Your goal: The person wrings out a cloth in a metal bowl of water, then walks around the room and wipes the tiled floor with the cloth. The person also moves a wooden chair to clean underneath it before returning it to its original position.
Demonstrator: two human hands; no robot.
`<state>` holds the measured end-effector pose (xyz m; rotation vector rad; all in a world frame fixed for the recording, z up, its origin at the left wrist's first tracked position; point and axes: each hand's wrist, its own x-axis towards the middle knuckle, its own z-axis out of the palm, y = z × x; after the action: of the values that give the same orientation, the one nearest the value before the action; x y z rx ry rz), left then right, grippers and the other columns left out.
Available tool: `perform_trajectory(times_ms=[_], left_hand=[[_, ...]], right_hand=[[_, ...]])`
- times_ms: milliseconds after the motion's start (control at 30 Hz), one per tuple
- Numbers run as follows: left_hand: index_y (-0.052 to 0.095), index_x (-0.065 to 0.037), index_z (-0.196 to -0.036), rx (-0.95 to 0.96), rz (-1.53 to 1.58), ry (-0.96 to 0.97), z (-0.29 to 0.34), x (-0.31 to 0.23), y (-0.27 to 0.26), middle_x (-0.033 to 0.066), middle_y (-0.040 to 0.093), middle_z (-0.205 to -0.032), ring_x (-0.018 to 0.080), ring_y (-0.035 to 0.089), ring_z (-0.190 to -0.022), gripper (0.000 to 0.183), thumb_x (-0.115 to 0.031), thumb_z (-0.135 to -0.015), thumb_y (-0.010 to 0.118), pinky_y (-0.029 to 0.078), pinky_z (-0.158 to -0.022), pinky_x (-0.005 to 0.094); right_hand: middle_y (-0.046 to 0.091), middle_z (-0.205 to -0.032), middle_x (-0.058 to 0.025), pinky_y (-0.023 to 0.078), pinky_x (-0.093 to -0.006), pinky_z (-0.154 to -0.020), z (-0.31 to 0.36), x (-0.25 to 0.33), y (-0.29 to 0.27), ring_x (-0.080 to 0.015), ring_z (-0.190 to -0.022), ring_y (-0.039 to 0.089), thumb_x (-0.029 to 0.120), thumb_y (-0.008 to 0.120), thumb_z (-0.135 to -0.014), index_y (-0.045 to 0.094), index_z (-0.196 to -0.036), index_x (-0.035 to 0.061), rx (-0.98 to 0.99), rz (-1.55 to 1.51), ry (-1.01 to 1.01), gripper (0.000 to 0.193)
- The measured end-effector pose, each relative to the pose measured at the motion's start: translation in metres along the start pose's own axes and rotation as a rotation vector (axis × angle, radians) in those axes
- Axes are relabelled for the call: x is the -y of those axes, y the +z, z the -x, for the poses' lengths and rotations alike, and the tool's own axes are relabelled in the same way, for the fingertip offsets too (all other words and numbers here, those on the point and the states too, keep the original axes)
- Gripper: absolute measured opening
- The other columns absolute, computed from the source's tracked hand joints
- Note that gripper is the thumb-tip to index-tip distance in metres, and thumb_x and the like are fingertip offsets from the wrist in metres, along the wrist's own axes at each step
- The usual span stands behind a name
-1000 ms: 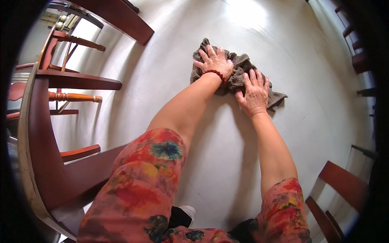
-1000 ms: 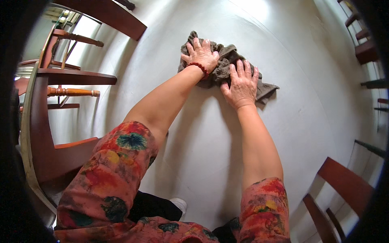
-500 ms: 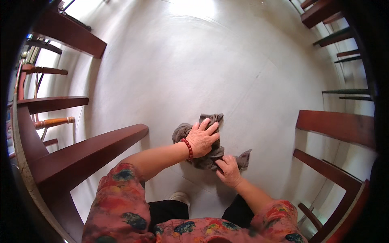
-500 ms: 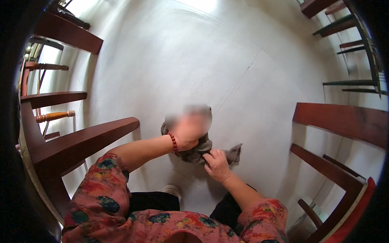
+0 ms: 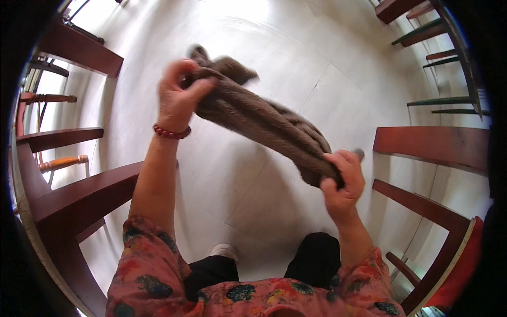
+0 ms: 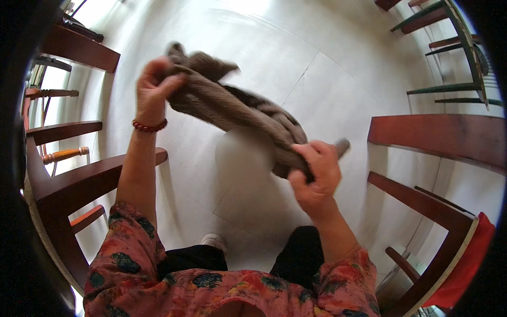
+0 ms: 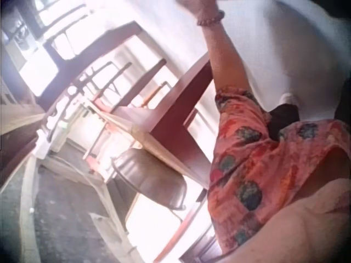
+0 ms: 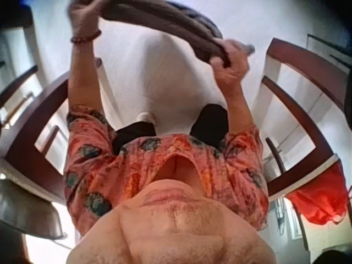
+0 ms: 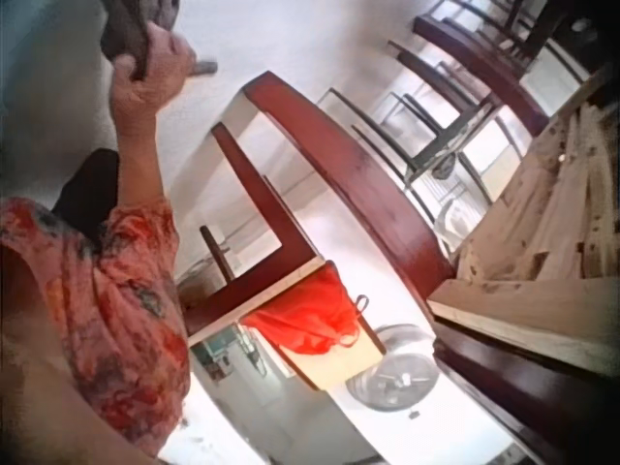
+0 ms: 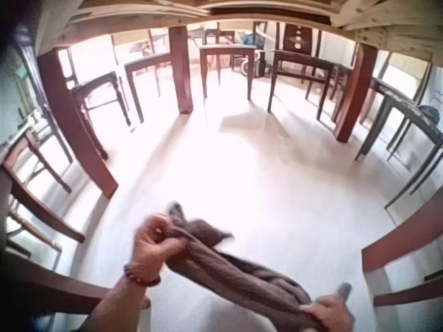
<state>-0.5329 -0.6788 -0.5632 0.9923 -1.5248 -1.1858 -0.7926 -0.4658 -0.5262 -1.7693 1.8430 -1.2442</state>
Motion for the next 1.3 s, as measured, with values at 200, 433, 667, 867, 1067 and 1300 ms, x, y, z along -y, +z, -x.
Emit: perform_trajectory(times_ms=[200,433,667,867,1067,1300], left_hand=[[0.048,-0.004,-0.117,-0.243,-0.691,0.131,0.007,0.040,-0.001,0.0154,0.039,-0.123,0.0293,0.039,-0.116,0.051,-0.020,-0.072,0.065,0.034,-0.098,0.0395],[0.006,-0.011,-0.143,-0.249,-1.121,-0.524,-0.024,0.124,0.068,0.0283,0.006,-0.144,0.0395,0.010,-0.135,0.104,-0.057,-0.069,0.063,0.010,-0.111,0.0443],[0.019,-0.021,-0.143,0.243,-1.045,0.084,-0.062,0.129,0.252,0.0166,0.009,-0.149,0.0372,0.011,-0.136,0.075,-0.029,-0.079,0.058,0.012,-0.110,0.0472],[0.039,-0.019,-0.128,0.810,-0.694,0.566,0.052,0.101,0.349,0.0142,0.036,-0.133,0.0335,0.030,-0.128,0.067,-0.012,-0.066,0.064,0.026,-0.103,0.0472],[0.061,-0.019,-0.093,1.529,-0.200,0.743,0.164,0.071,0.285,0.0010,0.059,-0.095,0.0213,0.052,-0.100,0.034,-0.009,-0.061,0.064,0.040,-0.082,0.0377],[0.063,-0.007,-0.086,0.715,-0.266,-0.071,0.069,0.062,0.182,0.0164,0.061,-0.083,0.0311,0.058,-0.083,0.033,0.005,-0.063,0.043,0.047,-0.074,0.0376]], right_hand=[[0.049,-0.106,-0.0160,0.037,-0.0405,-0.085,-0.001,-0.013,0.045,-0.0306,-0.094,0.048,0.015,0.062,-0.064,0.059,-0.105,0.0044,0.317,0.146,-0.078,0.042],[0.034,-0.139,-0.0133,0.019,-0.0521,-0.103,0.051,-0.099,0.084,-0.0337,-0.127,0.029,0.035,0.062,-0.071,0.046,-0.128,0.0126,0.515,0.426,-0.086,0.063],[0.043,-0.130,-0.0147,0.022,-0.0511,-0.104,0.062,-0.109,0.095,-0.0337,-0.125,0.035,0.031,0.065,-0.068,0.052,-0.118,0.0069,0.455,0.349,-0.069,0.057],[0.053,-0.114,-0.0149,0.029,-0.0491,-0.099,0.071,-0.117,0.090,-0.0332,-0.117,0.040,0.022,0.067,-0.068,0.053,-0.112,0.0047,0.443,0.229,-0.004,0.050],[0.051,-0.103,-0.0158,0.035,-0.0458,-0.090,0.160,-0.065,0.087,-0.0333,-0.105,0.046,0.018,0.057,-0.074,0.052,-0.097,0.0049,0.868,-0.057,0.063,0.028],[0.056,-0.093,-0.0164,0.045,-0.0372,-0.075,0.128,-0.009,0.056,-0.0285,-0.083,0.055,0.007,0.054,-0.075,0.053,-0.100,-0.0025,0.322,-0.488,0.315,0.027]])
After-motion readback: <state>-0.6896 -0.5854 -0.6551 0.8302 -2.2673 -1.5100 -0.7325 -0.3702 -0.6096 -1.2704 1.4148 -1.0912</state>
